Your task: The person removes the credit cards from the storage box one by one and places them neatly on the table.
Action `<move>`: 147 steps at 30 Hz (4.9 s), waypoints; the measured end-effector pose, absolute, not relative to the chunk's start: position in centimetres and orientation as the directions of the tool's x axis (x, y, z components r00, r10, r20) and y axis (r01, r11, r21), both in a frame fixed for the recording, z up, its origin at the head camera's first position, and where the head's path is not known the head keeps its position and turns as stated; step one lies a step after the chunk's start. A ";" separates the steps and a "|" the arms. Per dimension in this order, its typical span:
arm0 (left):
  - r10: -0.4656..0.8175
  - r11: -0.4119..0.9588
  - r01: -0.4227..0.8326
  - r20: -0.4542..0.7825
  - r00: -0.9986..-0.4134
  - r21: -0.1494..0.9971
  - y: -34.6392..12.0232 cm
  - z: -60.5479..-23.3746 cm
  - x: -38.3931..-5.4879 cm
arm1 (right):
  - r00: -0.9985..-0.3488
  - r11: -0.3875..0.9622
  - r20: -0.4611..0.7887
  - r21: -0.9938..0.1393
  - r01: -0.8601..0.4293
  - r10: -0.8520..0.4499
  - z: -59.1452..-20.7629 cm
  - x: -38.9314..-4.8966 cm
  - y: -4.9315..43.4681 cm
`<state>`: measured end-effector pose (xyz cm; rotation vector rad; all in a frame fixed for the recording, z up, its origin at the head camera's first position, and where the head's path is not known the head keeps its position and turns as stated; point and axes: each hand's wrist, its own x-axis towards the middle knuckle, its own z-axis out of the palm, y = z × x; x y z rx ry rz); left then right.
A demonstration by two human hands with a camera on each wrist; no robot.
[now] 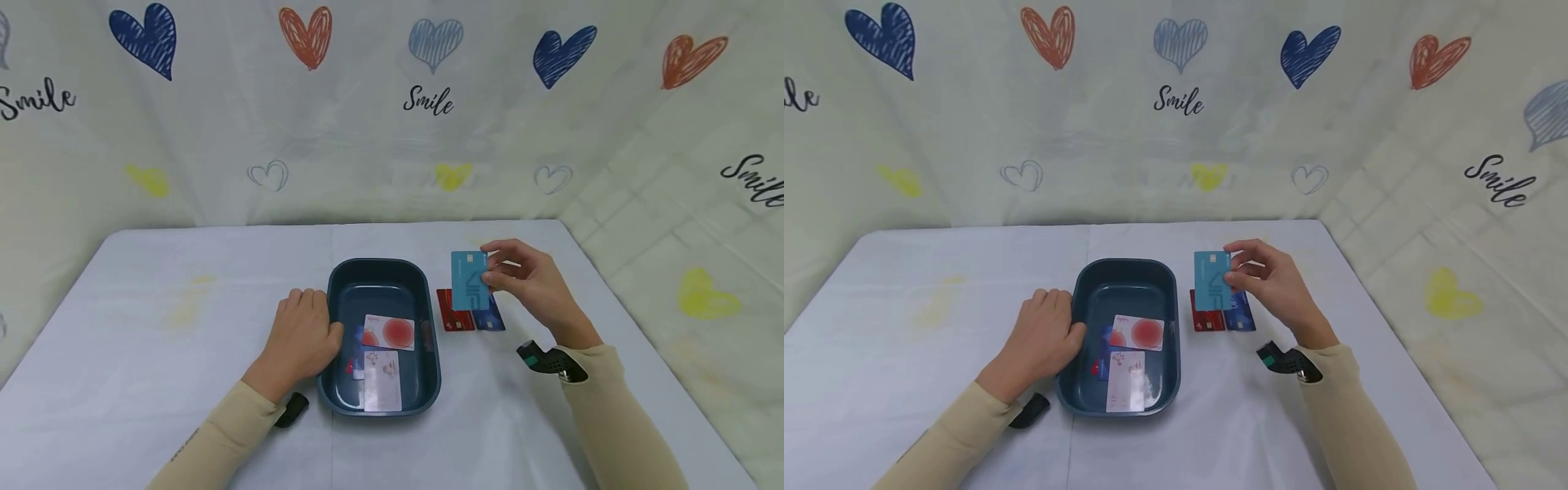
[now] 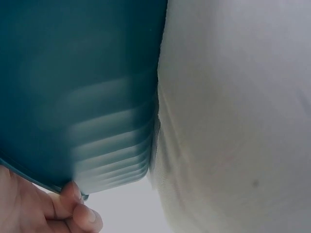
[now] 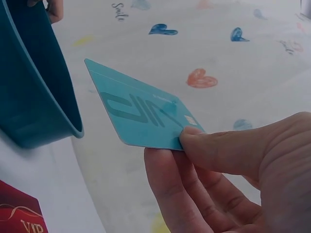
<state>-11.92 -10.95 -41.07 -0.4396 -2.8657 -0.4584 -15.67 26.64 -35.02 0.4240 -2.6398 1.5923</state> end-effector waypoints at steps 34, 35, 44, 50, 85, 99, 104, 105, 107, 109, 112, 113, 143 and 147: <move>0.257 0.907 0.330 0.276 -0.926 0.263 -11.0 -41.2 -12.0 | -0.978 0.485 0.045 -0.863 -0.140 -0.203 -38.7 -14.9 31.5; 0.257 0.907 0.329 0.275 -0.926 0.262 -11.0 -41.2 -12.0 | -0.978 0.482 0.044 -0.865 -0.140 -0.204 -38.8 -14.9 31.6; 0.255 0.910 0.324 0.265 -0.930 0.259 -10.9 -41.3 -12.0 | -0.973 0.468 0.022 -0.874 -0.130 -0.229 -39.5 -15.0 32.0; 0.255 0.909 0.325 0.271 -0.928 0.259 -10.9 -41.1 -12.0 | -0.972 0.487 0.007 -0.865 -0.123 -0.233 -39.7 -15.1 32.2; 0.239 0.914 0.299 0.232 -0.943 0.274 -10.7 -41.3 -12.1 | -0.965 0.562 -0.144 -0.827 -0.005 -0.221 -40.6 -15.7 33.6; 0.237 0.916 0.295 0.225 -0.945 0.272 -10.7 -41.3 -12.1 | -0.979 0.585 -0.145 -0.810 0.033 -0.146 -41.5 -16.1 34.7; 0.237 0.915 0.297 0.230 -0.944 0.272 -10.7 -41.3 -12.0 | -0.982 0.572 -0.139 -0.819 0.040 -0.130 -41.8 -16.2 35.1; 0.238 0.915 0.298 0.232 -0.943 0.272 -10.7 -41.3 -12.0 | -0.982 0.572 -0.139 -0.819 0.042 -0.127 -41.8 -16.2 35.1; 0.240 0.914 0.299 0.232 -0.943 0.273 -10.7 -41.3 -12.0 | -0.983 0.573 -0.143 -0.818 0.049 -0.120 -41.9 -16.2 35.3; 0.240 0.914 0.299 0.231 -0.943 0.273 -10.7 -41.3 -12.0 | -0.983 0.576 -0.146 -0.816 0.054 -0.115 -42.0 -16.3 35.4; 0.239 0.915 0.298 0.227 -0.944 0.274 -10.7 -41.3 -12.0 | -0.983 0.584 -0.150 -0.809 0.060 -0.108 -42.1 -16.3 35.6; 0.239 0.915 0.297 0.227 -0.944 0.274 -10.7 -41.3 -12.0 | -0.983 0.585 -0.149 -0.809 0.059 -0.106 -42.1 -16.3 35.6; 0.239 0.916 0.297 0.227 -0.944 0.270 -10.7 -41.3 -12.2 | -0.991 0.587 -0.128 -0.801 0.117 0.022 -42.8 -17.0 36.7; 0.238 0.916 0.296 0.224 -0.945 0.272 -10.7 -41.2 -12.2 | -0.990 0.602 -0.135 -0.789 0.124 0.028 -42.7 -17.0 36.5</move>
